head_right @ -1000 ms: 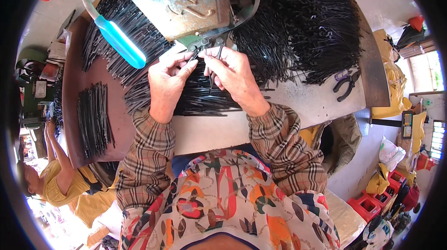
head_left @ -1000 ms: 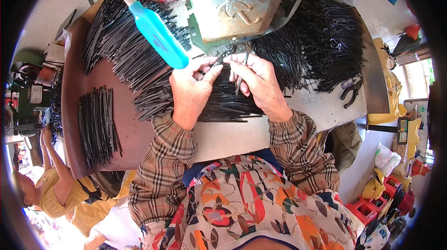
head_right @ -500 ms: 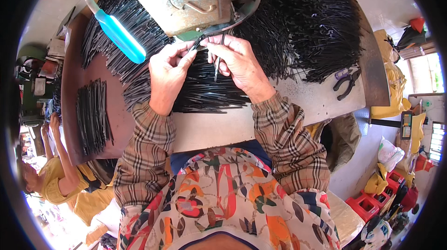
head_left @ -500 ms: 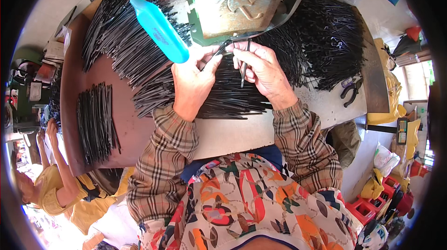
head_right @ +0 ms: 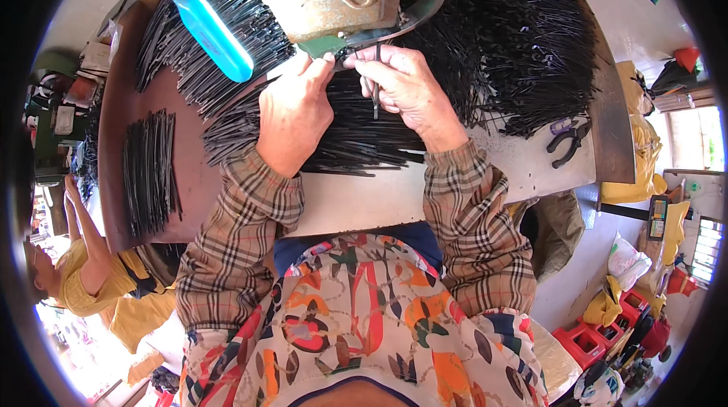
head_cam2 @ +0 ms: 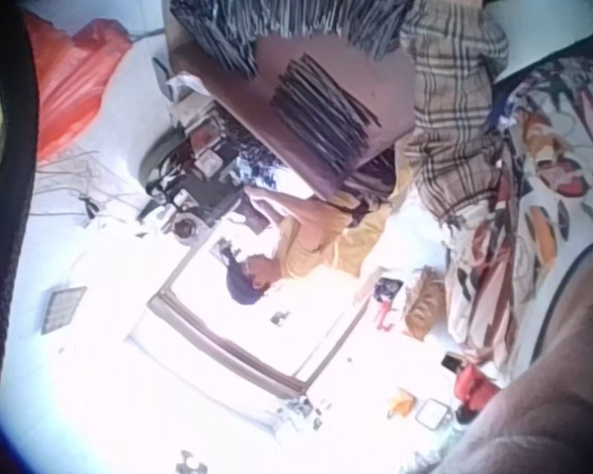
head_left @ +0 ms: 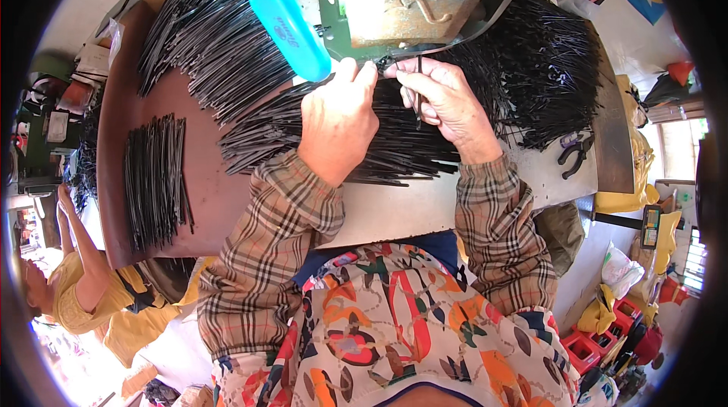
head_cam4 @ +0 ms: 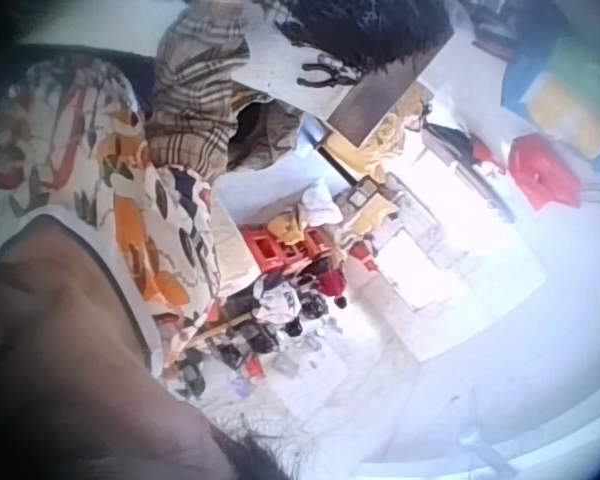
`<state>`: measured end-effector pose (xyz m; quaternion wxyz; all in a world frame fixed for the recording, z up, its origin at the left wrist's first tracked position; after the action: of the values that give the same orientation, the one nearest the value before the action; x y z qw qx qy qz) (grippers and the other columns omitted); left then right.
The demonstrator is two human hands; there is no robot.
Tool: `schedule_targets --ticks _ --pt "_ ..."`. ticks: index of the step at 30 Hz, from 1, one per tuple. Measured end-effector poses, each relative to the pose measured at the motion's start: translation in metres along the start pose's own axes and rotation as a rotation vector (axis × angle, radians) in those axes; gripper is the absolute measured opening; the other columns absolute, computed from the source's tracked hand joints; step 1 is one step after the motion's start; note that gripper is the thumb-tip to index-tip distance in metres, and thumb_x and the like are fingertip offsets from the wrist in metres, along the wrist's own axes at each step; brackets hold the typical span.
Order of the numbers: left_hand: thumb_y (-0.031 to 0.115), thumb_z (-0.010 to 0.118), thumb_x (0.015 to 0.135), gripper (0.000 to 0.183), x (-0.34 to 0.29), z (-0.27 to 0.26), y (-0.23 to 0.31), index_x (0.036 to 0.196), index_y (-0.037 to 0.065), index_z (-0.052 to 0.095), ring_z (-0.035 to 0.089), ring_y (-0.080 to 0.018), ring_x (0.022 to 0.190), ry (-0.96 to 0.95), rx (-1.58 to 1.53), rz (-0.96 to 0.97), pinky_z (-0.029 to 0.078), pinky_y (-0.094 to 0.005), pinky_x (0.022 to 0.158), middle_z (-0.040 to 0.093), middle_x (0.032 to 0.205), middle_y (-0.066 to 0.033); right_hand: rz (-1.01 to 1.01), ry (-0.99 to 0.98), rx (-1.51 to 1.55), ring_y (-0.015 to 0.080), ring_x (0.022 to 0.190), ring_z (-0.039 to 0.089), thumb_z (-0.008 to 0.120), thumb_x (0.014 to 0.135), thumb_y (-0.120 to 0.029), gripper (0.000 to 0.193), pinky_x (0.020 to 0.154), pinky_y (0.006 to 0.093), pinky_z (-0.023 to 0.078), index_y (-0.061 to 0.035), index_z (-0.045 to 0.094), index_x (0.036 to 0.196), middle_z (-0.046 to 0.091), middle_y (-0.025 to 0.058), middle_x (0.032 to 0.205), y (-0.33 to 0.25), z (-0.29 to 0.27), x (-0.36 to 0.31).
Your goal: The person aligns umbrella ribs by hand, fastens them together under a tabletop riveting machine, and trims rods using pliers.
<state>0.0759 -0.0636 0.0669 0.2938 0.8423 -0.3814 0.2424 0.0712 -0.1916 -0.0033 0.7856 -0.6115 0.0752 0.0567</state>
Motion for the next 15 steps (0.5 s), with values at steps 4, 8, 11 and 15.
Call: schedule_targets --ticks 4,8,11,15 --pt "-0.003 0.059 0.070 0.024 0.0032 0.0023 0.0051 0.094 0.001 0.054 0.060 -0.0314 0.072 -0.065 0.023 0.002 0.048 -0.0404 0.058 0.052 0.084 -0.0133 0.009 0.024 0.019 -0.0005 0.042 0.035 0.062 0.091 -0.017 0.020 0.037 0.0156 0.023 -0.0001 0.066 0.100 0.056 0.0006 0.068 0.0041 -0.0025 -0.0011" --pt "-0.002 0.060 0.070 0.028 0.0031 0.0034 0.0072 0.097 0.000 0.055 0.060 -0.0320 0.070 -0.085 0.028 0.001 0.048 -0.0404 0.058 0.052 0.085 -0.0139 0.004 0.050 0.036 -0.0002 0.041 0.035 0.063 0.090 -0.018 0.020 0.037 0.0159 0.023 0.0002 0.065 0.099 0.056 0.0004 0.066 0.0044 -0.0017 -0.0018" --pt "-0.001 0.060 0.070 0.031 0.0036 0.0032 0.0071 0.100 0.000 0.055 0.059 -0.0328 0.069 -0.071 -0.004 -0.010 0.047 -0.0405 0.057 0.053 0.086 -0.0147 -0.007 0.053 0.023 -0.0002 0.041 0.035 0.063 0.090 -0.018 0.020 0.037 0.0162 0.023 0.0005 0.065 0.099 0.056 0.0006 0.066 0.0020 -0.0031 -0.0013" --pt "-0.005 0.063 0.079 0.036 0.0015 0.0054 0.0022 0.112 0.005 0.053 0.061 -0.0349 0.069 -0.068 -0.019 -0.033 0.047 -0.0420 0.057 0.059 0.087 -0.0158 0.005 0.030 0.053 0.0002 0.041 0.037 0.063 0.091 -0.018 0.020 0.036 0.0168 0.026 0.0001 0.065 0.098 0.056 0.0004 0.066 0.0032 -0.0007 -0.0007"
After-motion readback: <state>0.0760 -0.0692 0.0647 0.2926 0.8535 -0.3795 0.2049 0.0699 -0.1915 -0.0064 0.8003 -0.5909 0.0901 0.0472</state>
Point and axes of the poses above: each hand's wrist, its own x-axis towards the middle knuckle, its own z-axis out of the palm, y = z × x, the point moved 10 cm from there along x, towards the middle knuckle
